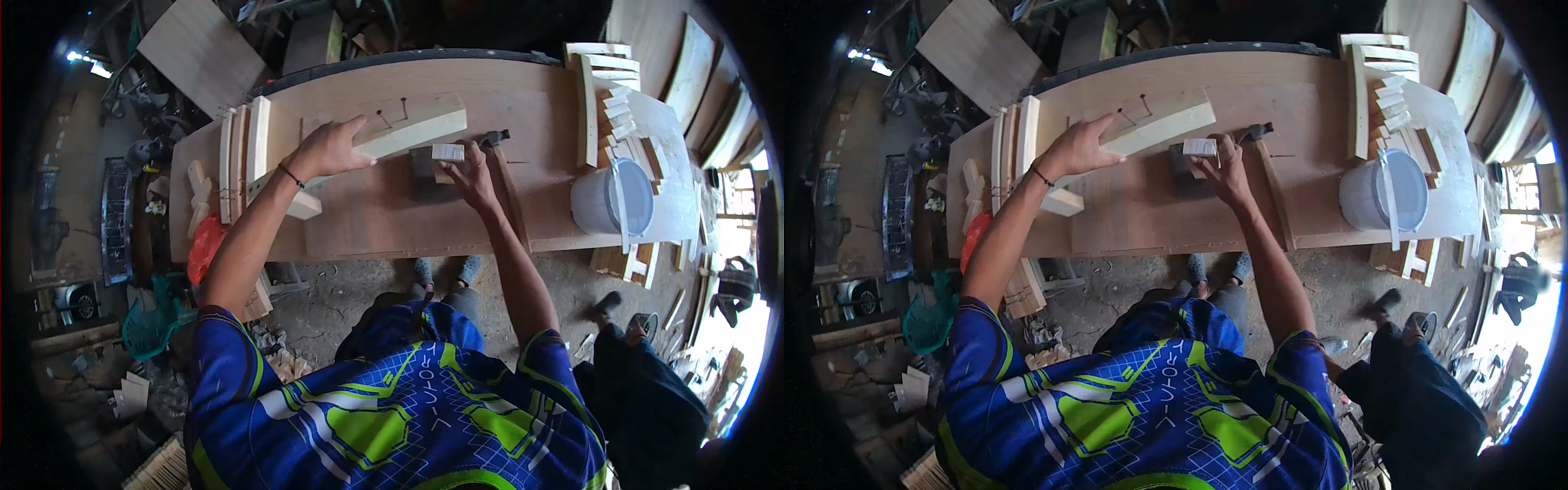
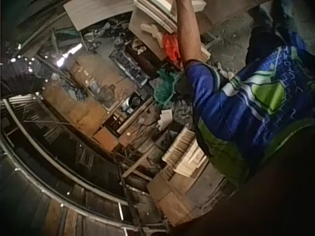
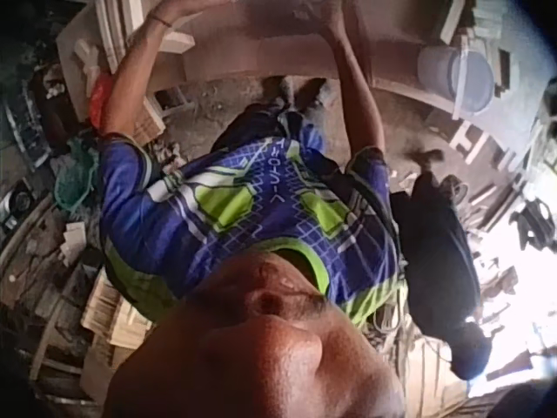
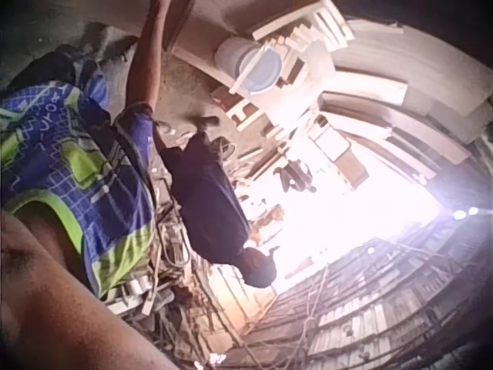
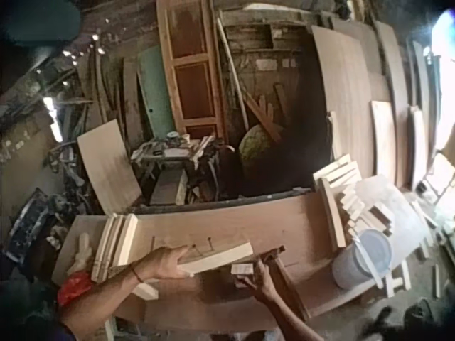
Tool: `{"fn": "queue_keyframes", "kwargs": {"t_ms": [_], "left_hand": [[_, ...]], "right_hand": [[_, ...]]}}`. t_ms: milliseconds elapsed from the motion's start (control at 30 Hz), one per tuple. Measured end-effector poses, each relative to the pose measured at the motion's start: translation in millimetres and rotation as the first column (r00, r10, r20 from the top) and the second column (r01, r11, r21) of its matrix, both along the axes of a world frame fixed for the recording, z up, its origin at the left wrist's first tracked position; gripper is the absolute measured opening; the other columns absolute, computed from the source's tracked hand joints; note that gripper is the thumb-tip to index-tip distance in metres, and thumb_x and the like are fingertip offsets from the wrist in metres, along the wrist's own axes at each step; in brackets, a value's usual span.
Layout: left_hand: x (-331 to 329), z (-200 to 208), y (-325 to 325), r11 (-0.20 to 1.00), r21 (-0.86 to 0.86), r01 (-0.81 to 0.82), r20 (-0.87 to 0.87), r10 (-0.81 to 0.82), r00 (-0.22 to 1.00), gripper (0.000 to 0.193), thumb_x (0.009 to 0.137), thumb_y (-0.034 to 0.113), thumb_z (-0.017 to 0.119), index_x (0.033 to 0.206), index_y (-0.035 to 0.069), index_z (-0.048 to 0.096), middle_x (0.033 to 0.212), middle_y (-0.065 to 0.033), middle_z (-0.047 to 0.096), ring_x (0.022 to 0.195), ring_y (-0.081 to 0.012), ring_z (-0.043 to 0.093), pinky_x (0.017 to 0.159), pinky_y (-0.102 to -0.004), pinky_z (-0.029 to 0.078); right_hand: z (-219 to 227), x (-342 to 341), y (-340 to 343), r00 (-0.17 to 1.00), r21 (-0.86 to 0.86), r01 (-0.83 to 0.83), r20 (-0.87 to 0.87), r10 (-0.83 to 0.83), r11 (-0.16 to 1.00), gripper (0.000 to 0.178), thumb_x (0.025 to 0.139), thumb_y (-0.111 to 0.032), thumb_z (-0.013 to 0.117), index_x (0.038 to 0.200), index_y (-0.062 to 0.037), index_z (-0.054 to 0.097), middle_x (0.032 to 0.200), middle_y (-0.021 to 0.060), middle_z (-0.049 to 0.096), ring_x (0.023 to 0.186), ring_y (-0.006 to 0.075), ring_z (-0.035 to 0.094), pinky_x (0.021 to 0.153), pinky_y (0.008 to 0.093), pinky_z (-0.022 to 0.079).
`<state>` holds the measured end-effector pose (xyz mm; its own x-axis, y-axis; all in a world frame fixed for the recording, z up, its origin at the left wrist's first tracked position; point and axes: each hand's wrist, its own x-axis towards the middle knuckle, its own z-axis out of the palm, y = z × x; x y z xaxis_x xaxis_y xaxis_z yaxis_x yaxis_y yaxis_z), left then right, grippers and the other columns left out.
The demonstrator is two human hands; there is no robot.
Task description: Applying glue and using a hammer to assemble wooden frames in a workshop.
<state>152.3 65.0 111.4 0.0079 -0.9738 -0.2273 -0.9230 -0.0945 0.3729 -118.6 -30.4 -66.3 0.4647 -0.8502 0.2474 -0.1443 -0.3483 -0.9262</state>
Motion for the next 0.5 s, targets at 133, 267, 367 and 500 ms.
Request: {"fn": "queue_keyframes", "kwargs": {"t_ms": [133, 267, 367, 500], "left_hand": [[11.7, 0.5, -3.9, 0.995, -0.079, 0.058, 0.070, -0.052, 0.996, 0.083, 0.074, 0.034, 0.082, 0.142, 0.003, 0.048, 0.111, -0.0278, 0.067, 0.106, -0.0412, 0.066, 0.092, -0.0449, 0.053], [15.9, -10.2, -3.1, 0.997, -0.018, 0.081, 0.105, -0.079, 0.991, 0.074, 0.074, 0.033, 0.081, 0.135, 0.002, 0.051, 0.107, -0.0275, 0.068, 0.103, -0.0425, 0.066, 0.088, -0.0472, 0.053], [3.6, -12.3, -12.4, 0.990, -0.051, 0.133, 0.069, -0.129, 0.989, 0.065, 0.073, 0.034, 0.080, 0.124, 0.004, 0.054, 0.098, -0.0251, 0.070, 0.094, -0.0445, 0.067, 0.083, -0.0495, 0.054], [-3.6, -29.1, -20.5, 0.983, -0.103, 0.154, 0.068, -0.148, 0.987, 0.062, 0.073, 0.035, 0.079, 0.121, 0.004, 0.054, 0.095, -0.0247, 0.070, 0.092, -0.0449, 0.067, 0.082, -0.0501, 0.054]], "right_hand": [[2.5, 9.2, -29.8, 0.973, -0.194, -0.170, -0.189, 0.133, 0.966, 0.054, 0.076, -0.022, 0.086, 0.123, -0.0101, 0.063, 0.117, 0.0097, 0.065, 0.103, 0.0278, 0.064, 0.087, 0.0381, 0.051], [18.1, 6.4, -38.9, 0.924, 0.328, -0.244, -0.208, 0.322, 0.912, 0.052, 0.081, -0.024, 0.084, 0.126, -0.0104, 0.063, 0.115, 0.0091, 0.067, 0.101, 0.0202, 0.066, 0.081, 0.0361, 0.054], [-22.4, 1.9, -43.8, 0.930, 0.545, -0.346, 0.090, 0.357, 0.764, 0.052, 0.088, -0.025, 0.080, 0.130, -0.0040, 0.058, 0.115, 0.0095, 0.067, 0.101, 0.0182, 0.067, 0.082, 0.0329, 0.056], [-19.0, 16.3, -24.6, 0.963, 0.411, -0.260, 0.179, 0.202, 0.874, 0.055, 0.088, -0.026, 0.080, 0.132, -0.0025, 0.056, 0.121, 0.0100, 0.067, 0.110, 0.0194, 0.064, 0.089, 0.0342, 0.055]]}}
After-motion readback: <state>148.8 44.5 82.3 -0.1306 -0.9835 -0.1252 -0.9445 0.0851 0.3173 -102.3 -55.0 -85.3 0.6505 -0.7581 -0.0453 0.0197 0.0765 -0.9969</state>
